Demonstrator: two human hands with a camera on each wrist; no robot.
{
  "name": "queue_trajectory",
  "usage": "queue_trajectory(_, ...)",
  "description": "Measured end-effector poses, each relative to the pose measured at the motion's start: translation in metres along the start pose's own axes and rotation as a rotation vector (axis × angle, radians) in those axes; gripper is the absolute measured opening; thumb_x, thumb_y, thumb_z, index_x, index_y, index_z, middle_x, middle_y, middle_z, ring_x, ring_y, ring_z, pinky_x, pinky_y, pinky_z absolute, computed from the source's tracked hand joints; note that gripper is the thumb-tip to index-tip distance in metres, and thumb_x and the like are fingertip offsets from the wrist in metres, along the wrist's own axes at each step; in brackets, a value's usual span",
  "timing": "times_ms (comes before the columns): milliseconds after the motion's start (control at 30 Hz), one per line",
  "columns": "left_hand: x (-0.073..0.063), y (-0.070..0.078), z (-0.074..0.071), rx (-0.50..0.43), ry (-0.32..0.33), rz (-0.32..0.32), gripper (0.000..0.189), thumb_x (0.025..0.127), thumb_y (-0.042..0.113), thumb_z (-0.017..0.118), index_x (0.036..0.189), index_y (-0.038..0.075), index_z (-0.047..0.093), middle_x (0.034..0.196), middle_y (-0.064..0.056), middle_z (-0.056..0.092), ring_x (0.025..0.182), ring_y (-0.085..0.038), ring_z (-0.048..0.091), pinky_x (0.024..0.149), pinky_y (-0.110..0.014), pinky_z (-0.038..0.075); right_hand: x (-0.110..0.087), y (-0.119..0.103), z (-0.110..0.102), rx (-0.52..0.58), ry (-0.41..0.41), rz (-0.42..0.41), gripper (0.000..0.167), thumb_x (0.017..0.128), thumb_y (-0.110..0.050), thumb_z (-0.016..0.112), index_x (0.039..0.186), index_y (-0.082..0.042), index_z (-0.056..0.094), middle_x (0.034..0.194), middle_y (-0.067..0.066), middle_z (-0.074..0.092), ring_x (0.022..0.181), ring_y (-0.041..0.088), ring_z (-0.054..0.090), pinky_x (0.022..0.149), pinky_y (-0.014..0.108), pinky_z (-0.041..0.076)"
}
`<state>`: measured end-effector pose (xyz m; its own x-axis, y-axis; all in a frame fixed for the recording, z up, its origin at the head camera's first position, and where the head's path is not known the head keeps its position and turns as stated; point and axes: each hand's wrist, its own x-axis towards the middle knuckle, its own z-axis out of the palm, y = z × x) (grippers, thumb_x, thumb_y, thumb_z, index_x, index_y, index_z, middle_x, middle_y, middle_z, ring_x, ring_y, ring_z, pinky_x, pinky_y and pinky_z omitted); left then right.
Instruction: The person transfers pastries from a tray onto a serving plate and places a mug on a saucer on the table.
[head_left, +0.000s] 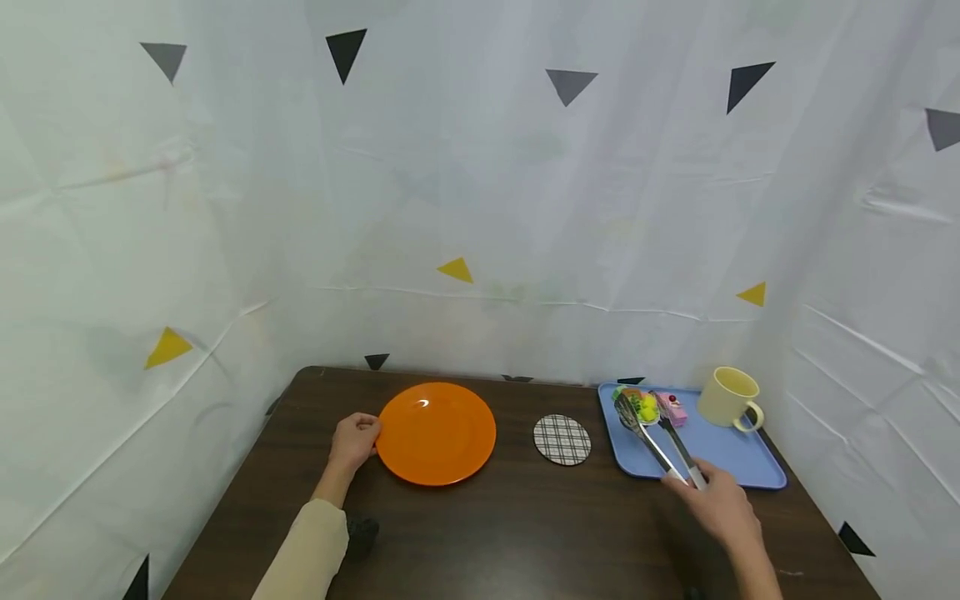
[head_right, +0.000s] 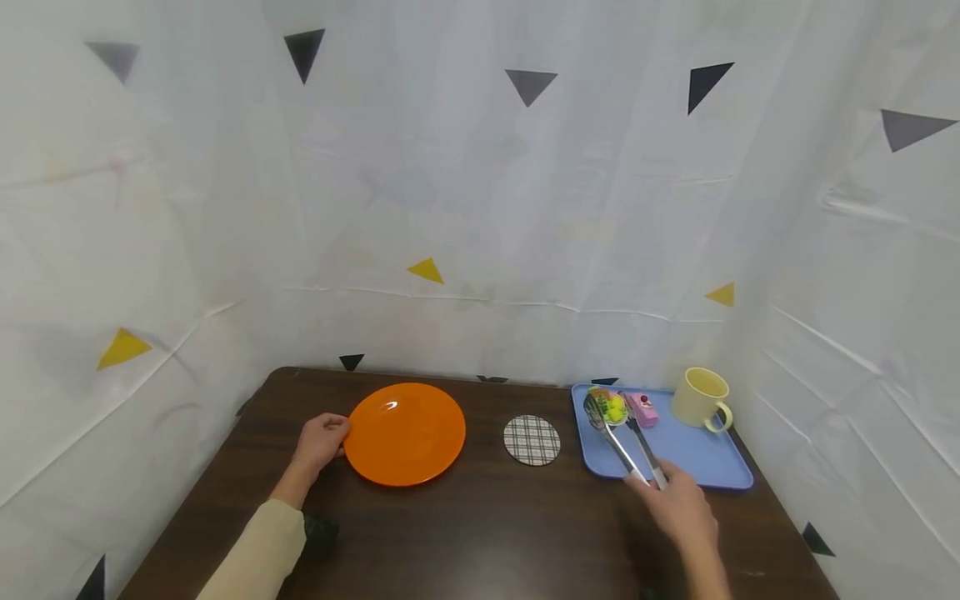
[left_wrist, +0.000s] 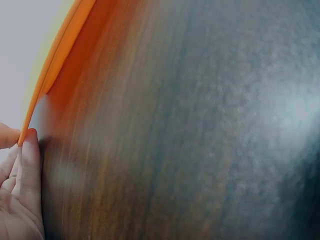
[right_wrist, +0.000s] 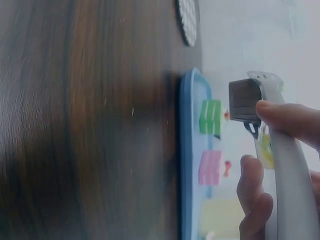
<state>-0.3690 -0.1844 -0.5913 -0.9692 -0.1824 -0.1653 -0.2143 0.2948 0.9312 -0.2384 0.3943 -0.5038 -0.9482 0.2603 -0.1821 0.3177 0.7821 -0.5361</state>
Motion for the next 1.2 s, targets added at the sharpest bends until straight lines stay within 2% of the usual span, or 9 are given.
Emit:
queue_trajectory(200,0.0,-0.004,0.0,-0.006,0.006,-0.011,0.033,0.106,0.021,0.062,0.13,0.0,0.067,0.118,-0.018,0.071,0.088,-0.019,0.069,0.07,-0.026,0.06,0.001,-0.016,0.009,0.035,-0.009,-0.031,0.099,0.096,-0.063,0.071,0.157,0.009,0.042,0.117,0.027,0.066,0.095,0.032,0.062,0.068,0.034,0.043)
queue_trajectory(433,-0.002,-0.007,-0.003,-0.024,-0.002,-0.007,0.031,0.107,0.02,0.062,0.129,-0.001,0.067,0.112,-0.017,0.072,0.082,-0.018,0.069,0.068,-0.026,0.06,0.004,-0.032,0.018,0.039,0.004,-0.051,0.099,0.096,-0.063,0.071,0.159,0.007,0.042,0.124,0.027,0.063,0.099,0.033,0.06,0.071,0.034,0.042)
queue_trajectory(633,-0.004,-0.007,-0.004,-0.027,-0.004,-0.012,0.031,0.108,0.02,0.062,0.131,0.0,0.067,0.115,-0.017,0.071,0.085,-0.018,0.069,0.07,-0.026,0.061,0.007,-0.044,0.026,0.041,0.03,-0.091,0.096,0.096,-0.061,0.072,0.159,0.006,0.044,0.127,0.028,0.064,0.098,0.033,0.06,0.069,0.033,0.042)
queue_trajectory(867,-0.005,-0.003,0.0,-0.035,0.013,0.012,0.03,0.108,0.019,0.061,0.129,-0.001,0.067,0.115,-0.019,0.072,0.086,-0.02,0.069,0.07,-0.027,0.061,0.008,-0.058,0.04,0.061,0.058,-0.159,0.083,0.097,-0.051,0.076,0.155,0.004,0.051,0.116,0.023,0.069,0.092,0.029,0.061,0.068,0.033,0.043)
queue_trajectory(1000,-0.001,-0.004,0.001,-0.022,0.015,0.011,0.029,0.108,0.021,0.062,0.128,0.001,0.068,0.113,-0.017,0.072,0.085,-0.019,0.068,0.069,-0.025,0.06,0.008,-0.067,0.047,0.087,0.055,-0.174,0.082,0.096,-0.05,0.077,0.154,0.002,0.053,0.114,0.021,0.07,0.092,0.029,0.062,0.068,0.033,0.044)
queue_trajectory(1200,0.002,-0.005,0.001,-0.015,0.014,0.008,0.03,0.107,0.022,0.063,0.128,0.001,0.068,0.114,-0.017,0.072,0.083,-0.018,0.068,0.069,-0.026,0.06,0.009,-0.079,0.058,0.092,0.054,-0.192,0.081,0.096,-0.051,0.077,0.154,0.001,0.054,0.12,0.022,0.071,0.092,0.029,0.062,0.068,0.034,0.045)
